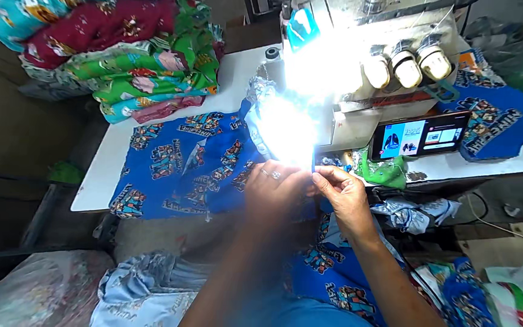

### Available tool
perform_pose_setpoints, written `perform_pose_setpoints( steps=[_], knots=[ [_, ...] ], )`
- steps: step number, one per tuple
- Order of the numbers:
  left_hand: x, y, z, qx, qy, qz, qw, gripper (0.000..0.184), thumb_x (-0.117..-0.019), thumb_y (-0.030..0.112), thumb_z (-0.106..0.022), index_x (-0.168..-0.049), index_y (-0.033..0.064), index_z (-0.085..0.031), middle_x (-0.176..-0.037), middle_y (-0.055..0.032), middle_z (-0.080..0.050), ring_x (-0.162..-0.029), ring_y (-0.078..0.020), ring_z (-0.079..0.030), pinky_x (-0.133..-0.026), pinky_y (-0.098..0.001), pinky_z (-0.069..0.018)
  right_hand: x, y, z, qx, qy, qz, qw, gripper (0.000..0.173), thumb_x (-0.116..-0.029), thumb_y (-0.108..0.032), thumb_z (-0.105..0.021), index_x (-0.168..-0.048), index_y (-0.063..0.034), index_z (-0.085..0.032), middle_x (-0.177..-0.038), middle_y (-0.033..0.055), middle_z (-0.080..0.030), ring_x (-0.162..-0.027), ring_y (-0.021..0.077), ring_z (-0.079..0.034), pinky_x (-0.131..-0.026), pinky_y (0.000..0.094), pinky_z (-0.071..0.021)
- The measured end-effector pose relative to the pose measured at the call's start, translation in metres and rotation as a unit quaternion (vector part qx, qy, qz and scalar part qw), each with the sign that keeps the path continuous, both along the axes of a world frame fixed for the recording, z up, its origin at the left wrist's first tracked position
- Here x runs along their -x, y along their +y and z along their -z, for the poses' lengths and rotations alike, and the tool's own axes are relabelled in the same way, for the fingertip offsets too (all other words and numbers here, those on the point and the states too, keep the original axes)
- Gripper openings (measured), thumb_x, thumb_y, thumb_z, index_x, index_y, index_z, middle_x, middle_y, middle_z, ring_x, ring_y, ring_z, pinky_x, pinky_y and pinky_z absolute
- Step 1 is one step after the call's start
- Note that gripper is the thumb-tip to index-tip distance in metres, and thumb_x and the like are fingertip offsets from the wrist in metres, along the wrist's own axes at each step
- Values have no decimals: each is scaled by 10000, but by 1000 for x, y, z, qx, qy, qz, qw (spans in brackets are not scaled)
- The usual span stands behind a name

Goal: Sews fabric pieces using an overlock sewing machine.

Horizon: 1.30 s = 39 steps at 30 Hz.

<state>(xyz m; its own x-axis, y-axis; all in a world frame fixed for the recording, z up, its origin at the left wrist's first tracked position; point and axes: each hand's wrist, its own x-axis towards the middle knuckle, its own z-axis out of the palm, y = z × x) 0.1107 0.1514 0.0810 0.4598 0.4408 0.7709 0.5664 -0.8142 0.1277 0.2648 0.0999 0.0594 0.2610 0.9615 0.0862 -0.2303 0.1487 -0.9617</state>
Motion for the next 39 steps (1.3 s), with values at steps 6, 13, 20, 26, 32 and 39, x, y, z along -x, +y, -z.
perform_pose_setpoints(
  steps=[6,13,20,26,32,39],
  knots=[
    [6,-3,2,14,37,12,999,104,-929,116,-733,-993,141,-812,-953,-39,-737,-927,-194,-660,-834,-343,-506,0,1,0,0,18,-6,1000,134,-989,-4,-610,-1076,18,-710,-863,63,-732,-736,124,-725,-737,269,-631],
    [-1,3,20,0,29,20,999,394,-868,447,-772,-1089,132,-688,-1270,-98,-647,-1263,-282,-549,-1152,-465,-347,-1,7,-1,-13,9,4,1000,187,-933,15,-677,-1119,1,-693,-883,74,-731,-722,142,-723,-704,278,-634],
    [4,10,32,-20,91,-9,996,386,-999,-27,-543,-1318,147,-675,-1441,-36,-618,-1418,-225,-490,-1213,-564,-237,-1,-3,4,-91,-154,64,982,142,-960,-43,-624,-1079,16,-674,-927,40,-699,-759,55,-676,-714,199,-597],
    [6,22,-21,55,195,-31,979,448,-959,-74,-541,-1361,83,-659,-1424,-69,-633,-1345,-257,-571,-1153,-508,-372,-12,35,-17,-118,-350,126,921,205,-991,-103,-614,-1132,-102,-763,-993,14,-651,-859,46,-625,-747,187,-534],
    [2,51,-58,147,241,-43,958,502,-944,-115,-506,-1387,77,-643,-1473,-83,-590,-1369,-303,-546,-1168,-483,-379,-12,38,-22,-114,-491,155,850,344,-975,-13,-571,-1276,-97,-713,-997,113,-606,-821,211,-611,-703,341,-527],
    [-10,89,-59,187,206,-130,952,461,-1005,-42,-468,-1392,136,-644,-1471,-76,-593,-1384,-336,-531,-1059,-540,-478,-5,25,-1,-89,-505,124,849,411,-1018,-123,-570,-1425,-74,-602,-970,137,-621,-742,222,-627,-669,359,-551]
  ],
)
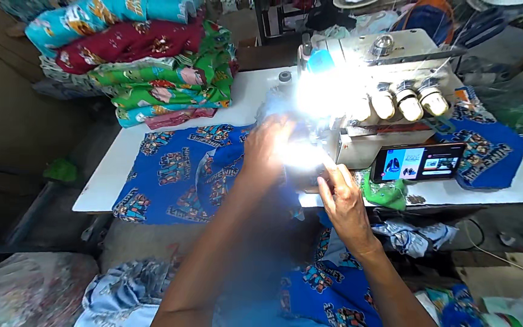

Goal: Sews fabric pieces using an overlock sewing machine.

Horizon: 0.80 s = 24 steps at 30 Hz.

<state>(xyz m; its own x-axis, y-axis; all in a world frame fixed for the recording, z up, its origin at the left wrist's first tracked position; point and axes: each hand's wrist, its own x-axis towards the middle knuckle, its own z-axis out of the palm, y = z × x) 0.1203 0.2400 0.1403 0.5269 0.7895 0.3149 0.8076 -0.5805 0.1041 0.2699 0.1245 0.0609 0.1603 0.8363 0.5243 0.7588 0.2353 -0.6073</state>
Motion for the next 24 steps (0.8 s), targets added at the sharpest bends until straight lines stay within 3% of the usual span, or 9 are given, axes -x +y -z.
perform_pose_setpoints(
  steps=[4,6,8,11,13,16,19,21,24],
  knots=[
    [0,-15,-1,23,-21,-80,996,435,-1051,24,-444,-1418,163,-631,-1502,-57,-566,-1366,-319,-548,-979,-535,-516,5,-10,8,14,12,-26,999,456,-1028,-143,-557,-1473,-48,-531,-970,112,-672,-777,195,-656,-713,333,-566],
    [3,-33,-2,25,-32,-107,993,421,-1064,65,-462,-1450,157,-604,-1534,-56,-533,-1181,-352,-662,-832,-549,-544,7,-14,10,12,22,-40,999,474,-1030,-151,-559,-1488,-39,-507,-985,100,-690,-807,181,-667,-748,319,-573],
    [9,-56,-4,29,-48,-105,993,499,-999,-49,-508,-1469,107,-570,-1591,-73,-457,-1011,-396,-692,-705,-559,-554,11,-17,11,17,34,-59,998,481,-1039,-169,-556,-1500,-49,-494,-1022,96,-695,-852,173,-680,-780,307,-579],
    [16,-69,6,22,-72,-116,990,563,-932,-121,-549,-1449,100,-586,-1576,-119,-455,-986,-408,-686,-682,-552,-568,18,-19,11,21,59,-98,993,492,-1041,-192,-569,-1505,-48,-492,-1078,106,-702,-879,157,-696,-805,284,-589],
    [20,-74,16,17,-100,-121,987,559,-945,-107,-557,-1464,100,-571,-1512,-179,-481,-998,-401,-672,-722,-535,-580,22,-18,11,17,78,-120,990,499,-1043,-217,-580,-1503,-45,-493,-1099,114,-698,-890,155,-701,-821,281,-592],
    [25,-92,33,25,-172,-108,979,494,-975,-50,-555,-1448,89,-576,-1443,-209,-469,-828,-294,-663,-645,-436,-586,26,-16,7,14,105,-152,983,534,-1051,-281,-573,-1514,-35,-471,-1163,110,-693,-988,154,-696,-903,298,-579],
    [28,-121,49,112,-240,-22,964,430,-984,45,-561,-1413,28,-583,-1443,-214,-474,-1013,-259,-655,-802,-379,-590,26,-13,4,19,162,-194,967,570,-1073,-361,-511,-1535,-35,-438,-1319,122,-646,-1185,135,-642,-1026,298,-526],
    [33,-137,53,218,-273,79,933,406,-1000,142,-599,-1373,-18,-600,-1403,-222,-534,-1102,-210,-649,-905,-311,-566,23,-12,2,30,179,-198,963,575,-1089,-426,-429,-1510,-40,-484,-1371,130,-620,-1216,115,-613,-1044,290,-491],
    [48,-137,55,319,-284,168,889,335,-1058,196,-547,-1306,8,-671,-1345,-143,-642,-1136,-136,-670,-934,-255,-559,8,-5,6,29,220,-118,968,437,-1097,-380,-404,-1160,-121,-749,-1009,12,-679,-923,62,-628,-827,272,-523]
  ],
)
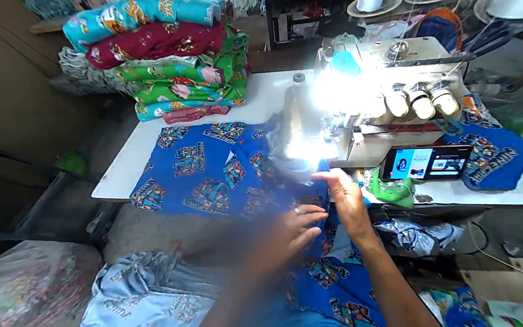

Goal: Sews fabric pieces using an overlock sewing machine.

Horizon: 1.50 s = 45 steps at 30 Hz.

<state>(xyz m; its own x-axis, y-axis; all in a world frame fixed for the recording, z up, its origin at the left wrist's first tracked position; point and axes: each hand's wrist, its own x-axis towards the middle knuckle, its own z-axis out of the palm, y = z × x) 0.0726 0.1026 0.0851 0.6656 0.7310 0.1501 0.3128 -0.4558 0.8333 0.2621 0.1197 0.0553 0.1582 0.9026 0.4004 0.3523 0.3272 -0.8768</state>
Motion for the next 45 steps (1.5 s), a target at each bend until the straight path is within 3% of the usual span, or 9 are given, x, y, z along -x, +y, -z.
perform_pose_setpoints(
  steps=[4,12,16,19,25,31,36,40,45],
  knots=[
    [23,27,-10,-6,11,-177,984,272,-1057,139,-515,-1221,30,-702,-1171,-93,-710,-932,-134,-717,-810,-312,-613,-31,5,15,0,25,103,994,224,-1041,-146,-546,-1108,-56,-740,-1052,45,-684,-910,41,-638,-808,200,-532],
    [45,104,5,-149,119,-180,965,676,-825,6,-806,-1451,71,-560,-1581,-214,-348,-1211,-415,-562,-912,-565,-536,-14,-37,12,72,113,-7,991,402,-982,-126,-635,-1361,3,-601,-1311,135,-615,-916,44,-656,-772,183,-566],
    [45,130,-2,-203,150,-113,961,138,-904,-28,-673,-1015,-41,-755,-1418,-240,-552,-1154,-408,-617,-959,-597,-501,-13,-61,9,113,179,-78,974,440,-983,-108,-635,-1401,11,-566,-1349,136,-611,-976,66,-678,-827,204,-581],
    [44,149,-46,-160,155,-114,968,259,-1046,74,-485,-1161,-28,-694,-1192,-182,-695,-898,-260,-702,-784,-487,-585,-19,-78,19,172,142,-156,962,625,-945,-202,-703,-1483,4,-460,-1203,127,-673,-975,111,-679,-864,281,-577],
    [-6,189,-148,-223,148,-104,958,352,-1112,203,-392,-1275,-23,-606,-1174,-185,-667,-1023,-189,-674,-954,-440,-539,-40,-89,17,82,-21,-166,983,363,-984,-349,-670,-876,-7,-730,-858,82,-676,-827,99,-635,-763,251,-530],
    [28,271,-174,-195,-162,-85,964,93,-1019,150,-568,-1048,143,-656,-985,93,-677,-968,-41,-671,-906,-287,-570,-54,-95,-30,-50,-12,-62,997,347,-1012,-314,-634,-977,19,-724,-1020,88,-724,-1013,37,-664,-893,200,-547],
    [94,188,-134,-154,57,-216,962,377,-1101,274,-383,-1421,96,-472,-1306,27,-558,-1088,23,-586,-943,-249,-522,-4,-125,-15,-24,-117,-244,962,370,-1005,-373,-644,-870,-29,-649,-790,89,-621,-689,166,-621,-590,296,-529],
    [204,148,-55,-89,218,-281,930,344,-1078,65,-406,-1342,-128,-514,-1471,-334,-457,-1301,-467,-519,-1055,-640,-427,33,-146,-1,7,-96,-454,886,263,-1009,-282,-650,-1030,-29,-716,-908,111,-695,-778,208,-698,-660,345,-578],
    [279,66,5,-91,195,-392,894,290,-1046,37,-509,-1290,-98,-590,-1399,-320,-533,-1303,-466,-527,-1082,-608,-433,35,-106,18,22,-119,-423,898,160,-1015,-189,-628,-1042,-78,-740,-990,53,-725,-888,132,-704,-792,278,-591]
  ],
)
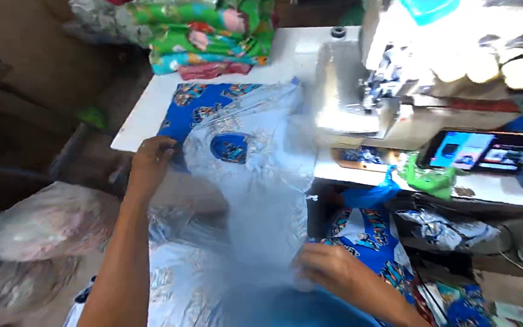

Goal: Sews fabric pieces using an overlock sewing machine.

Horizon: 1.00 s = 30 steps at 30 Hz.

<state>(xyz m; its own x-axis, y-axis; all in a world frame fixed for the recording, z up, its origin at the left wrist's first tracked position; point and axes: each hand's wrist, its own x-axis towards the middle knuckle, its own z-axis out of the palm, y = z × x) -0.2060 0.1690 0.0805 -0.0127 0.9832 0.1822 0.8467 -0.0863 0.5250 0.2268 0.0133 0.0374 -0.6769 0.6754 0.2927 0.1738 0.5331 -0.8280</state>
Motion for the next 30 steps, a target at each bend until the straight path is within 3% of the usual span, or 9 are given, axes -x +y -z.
perform_pose_setpoints(
  steps=[3,6,11,15,18,22,26,28,30],
  knots=[
    [-17,-43,0,-62,-23,-13,998,272,-1064,107,-500,-1227,-62,-636,-1305,-253,-620,-1188,-360,-626,-1021,-531,-499,-4,40,-1,-19,-41,82,996,176,-1026,-160,-591,-1040,-76,-745,-991,46,-717,-856,108,-693,-774,268,-594],
    [-50,-70,-6,-107,-32,6,994,249,-1061,113,-526,-1188,-43,-674,-1221,-206,-669,-1085,-273,-669,-987,-447,-525,2,78,-10,-41,-43,152,987,212,-1034,-155,-565,-1061,-43,-743,-953,70,-701,-738,105,-658,-671,260,-581],
    [-81,-59,-3,-171,-61,52,982,238,-1039,109,-558,-1136,-44,-712,-1128,-176,-704,-1026,-174,-681,-953,-323,-536,43,136,-26,-139,-21,209,968,152,-999,-78,-614,-1057,-12,-737,-956,116,-665,-721,175,-630,-637,329,-554],
    [-90,-43,1,-185,-55,58,979,191,-1014,78,-596,-1090,-29,-736,-1093,-167,-718,-1014,-190,-690,-947,-330,-534,73,156,-33,-144,-96,216,961,144,-998,-107,-648,-1094,-32,-724,-1078,164,-641,-802,296,-669,-650,469,-563],
    [-87,-40,11,-164,-12,33,986,172,-986,88,-654,-1106,1,-740,-1141,-178,-705,-1075,-290,-674,-963,-442,-522,79,156,-35,-103,-165,219,956,149,-951,-84,-707,-1095,-47,-721,-1086,183,-629,-805,358,-666,-638,539,-552],
    [-75,-39,29,-144,10,1,990,211,-943,82,-713,-1131,-11,-729,-1193,-220,-682,-1140,-402,-633,-992,-566,-481,66,154,-34,-89,-164,249,950,109,-942,-64,-708,-1050,-56,-721,-1006,162,-641,-777,335,-659,-624,527,-538],
    [-76,-47,35,-163,26,0,986,142,-962,54,-680,-1079,-12,-727,-1204,-198,-670,-1127,-374,-639,-975,-537,-502,42,144,-36,-99,-133,267,949,115,-950,-95,-711,-1053,-54,-740,-966,137,-640,-735,282,-637,-627,485,-530],
    [-80,-54,24,-161,12,-3,987,143,-981,79,-667,-1085,-7,-715,-1226,-191,-655,-1030,-321,-660,-856,-484,-546,28,133,-40,-83,-82,250,961,84,-963,-85,-688,-1025,-46,-730,-958,108,-625,-661,193,-605,-593,376,-542],
    [-86,-64,4,-158,-67,2,985,180,-1007,109,-626,-1136,-1,-686,-1266,-153,-649,-826,-181,-657,-674,-340,-546,11,120,-50,-22,2,206,978,99,-995,-64,-623,-1073,-41,-679,-961,55,-669,-635,97,-659,-606,266,-616]
  ],
)
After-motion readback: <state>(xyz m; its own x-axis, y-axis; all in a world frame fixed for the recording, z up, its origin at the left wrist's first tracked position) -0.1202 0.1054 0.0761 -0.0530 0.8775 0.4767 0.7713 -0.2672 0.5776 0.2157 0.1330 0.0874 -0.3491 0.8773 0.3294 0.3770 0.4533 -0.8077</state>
